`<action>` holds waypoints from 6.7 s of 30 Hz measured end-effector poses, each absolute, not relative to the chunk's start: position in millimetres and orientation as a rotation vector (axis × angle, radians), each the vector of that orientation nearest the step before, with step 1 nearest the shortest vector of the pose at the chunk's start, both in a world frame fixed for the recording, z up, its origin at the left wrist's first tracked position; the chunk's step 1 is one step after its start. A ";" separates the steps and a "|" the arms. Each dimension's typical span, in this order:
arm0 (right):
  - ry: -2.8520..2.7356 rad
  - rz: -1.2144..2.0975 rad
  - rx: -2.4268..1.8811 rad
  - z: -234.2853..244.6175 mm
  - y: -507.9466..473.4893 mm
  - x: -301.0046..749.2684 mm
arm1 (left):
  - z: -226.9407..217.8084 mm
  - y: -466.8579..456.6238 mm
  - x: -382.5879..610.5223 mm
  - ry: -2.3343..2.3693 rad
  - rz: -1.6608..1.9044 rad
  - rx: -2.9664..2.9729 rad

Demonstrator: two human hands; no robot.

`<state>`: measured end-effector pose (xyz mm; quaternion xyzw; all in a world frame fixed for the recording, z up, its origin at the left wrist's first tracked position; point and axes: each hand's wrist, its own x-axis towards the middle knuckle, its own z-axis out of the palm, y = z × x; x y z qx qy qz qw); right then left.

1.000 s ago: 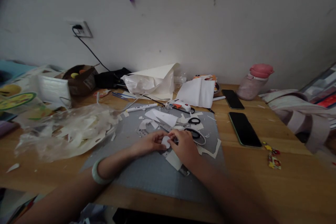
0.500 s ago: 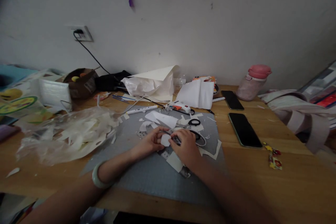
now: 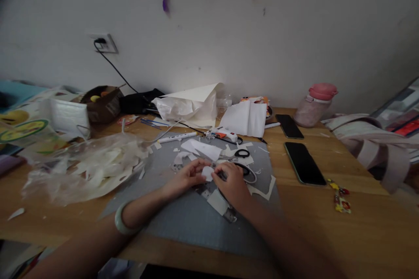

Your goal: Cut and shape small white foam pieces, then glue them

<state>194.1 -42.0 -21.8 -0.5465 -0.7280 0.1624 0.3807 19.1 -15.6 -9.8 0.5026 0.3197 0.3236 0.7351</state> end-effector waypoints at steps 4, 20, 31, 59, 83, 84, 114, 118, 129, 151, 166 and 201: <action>-1.841 0.449 -1.387 -21.5 -41.9 194.2 | -12.0 -15.5 18.4 0.694 0.735 1.135; -1.808 0.473 -1.450 -19.6 -42.6 194.4 | -11.1 -16.0 19.8 0.767 0.688 1.027; -1.819 0.503 -1.468 -16.8 -44.3 194.0 | -12.8 -13.3 21.5 0.865 0.802 1.091; -1.692 0.525 -1.318 -10.6 -46.1 196.2 | -14.3 -15.9 19.8 0.970 0.761 1.401; -1.869 0.460 -1.401 -15.8 -46.5 196.4 | -6.4 -18.7 22.2 0.888 0.840 1.332; -1.854 0.459 -1.403 -16.0 -46.9 196.4 | -6.6 -18.5 22.3 0.888 0.838 1.328; -1.884 0.457 -1.392 -14.5 -45.8 195.2 | -11.2 -16.0 21.4 0.812 0.784 1.259; -1.869 0.470 -1.403 -13.4 -45.8 194.6 | -10.9 -16.0 19.0 0.835 0.773 1.230; -1.758 0.570 -1.396 -15.0 -44.0 195.4 | -15.2 -12.9 16.7 0.915 0.810 1.252; -1.783 0.585 -1.415 -15.4 -42.3 195.4 | -8.4 -16.7 17.1 0.899 0.785 1.236; -1.749 0.631 -1.424 -12.0 -42.4 194.5 | -10.1 -15.7 16.8 0.874 0.792 1.228; -1.583 0.676 -1.302 4.4 -56.4 201.8 | -10.9 -11.6 13.9 1.071 0.771 1.226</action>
